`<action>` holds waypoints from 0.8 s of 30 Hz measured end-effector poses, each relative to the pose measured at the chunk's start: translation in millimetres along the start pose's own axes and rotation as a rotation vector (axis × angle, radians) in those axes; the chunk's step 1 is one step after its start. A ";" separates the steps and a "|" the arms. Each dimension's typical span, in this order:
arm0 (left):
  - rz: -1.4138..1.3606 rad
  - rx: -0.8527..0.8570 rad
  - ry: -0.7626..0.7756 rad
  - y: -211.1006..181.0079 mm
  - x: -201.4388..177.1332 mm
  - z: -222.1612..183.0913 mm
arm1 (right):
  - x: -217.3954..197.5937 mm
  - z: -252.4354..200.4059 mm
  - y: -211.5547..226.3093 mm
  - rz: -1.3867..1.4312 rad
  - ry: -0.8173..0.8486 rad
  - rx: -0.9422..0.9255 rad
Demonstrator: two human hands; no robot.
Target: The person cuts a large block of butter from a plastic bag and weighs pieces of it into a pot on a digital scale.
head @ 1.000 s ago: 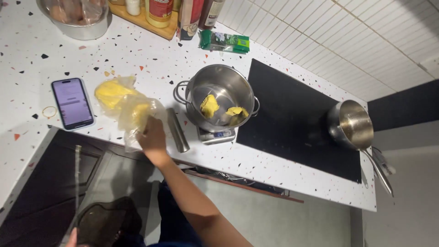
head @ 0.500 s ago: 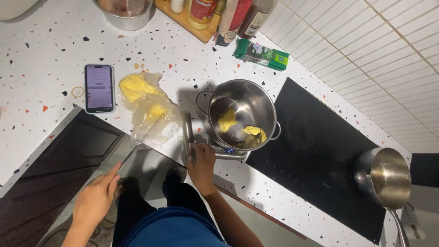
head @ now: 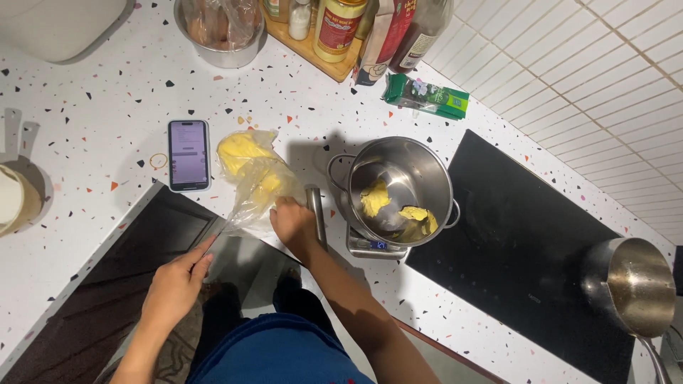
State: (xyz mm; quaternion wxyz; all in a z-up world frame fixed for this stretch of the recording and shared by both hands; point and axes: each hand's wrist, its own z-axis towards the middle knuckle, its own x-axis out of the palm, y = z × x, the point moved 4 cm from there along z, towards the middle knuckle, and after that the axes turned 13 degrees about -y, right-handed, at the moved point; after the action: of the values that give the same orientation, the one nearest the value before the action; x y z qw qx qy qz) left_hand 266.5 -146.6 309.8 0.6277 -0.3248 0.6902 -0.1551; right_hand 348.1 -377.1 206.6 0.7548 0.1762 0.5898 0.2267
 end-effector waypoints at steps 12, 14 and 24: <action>0.070 0.098 0.108 18.8 -16.8 8.7 | 60.8 -19.7 -12.8 -0.113 -0.334 -0.001; 0.083 0.125 0.109 19.6 -22.3 6.0 | 68.2 -21.2 -17.7 -0.217 -0.240 -0.007; 0.069 0.138 0.158 64.0 14.8 -30.1 | -34.3 -57.4 -5.2 -0.084 -0.271 0.199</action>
State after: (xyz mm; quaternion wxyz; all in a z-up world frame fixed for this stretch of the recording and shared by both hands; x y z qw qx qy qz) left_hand 221.2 -114.5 263.6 0.5972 -0.2436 0.7360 -0.2059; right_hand 286.2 -400.4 217.8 0.8149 0.2543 0.5092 0.1095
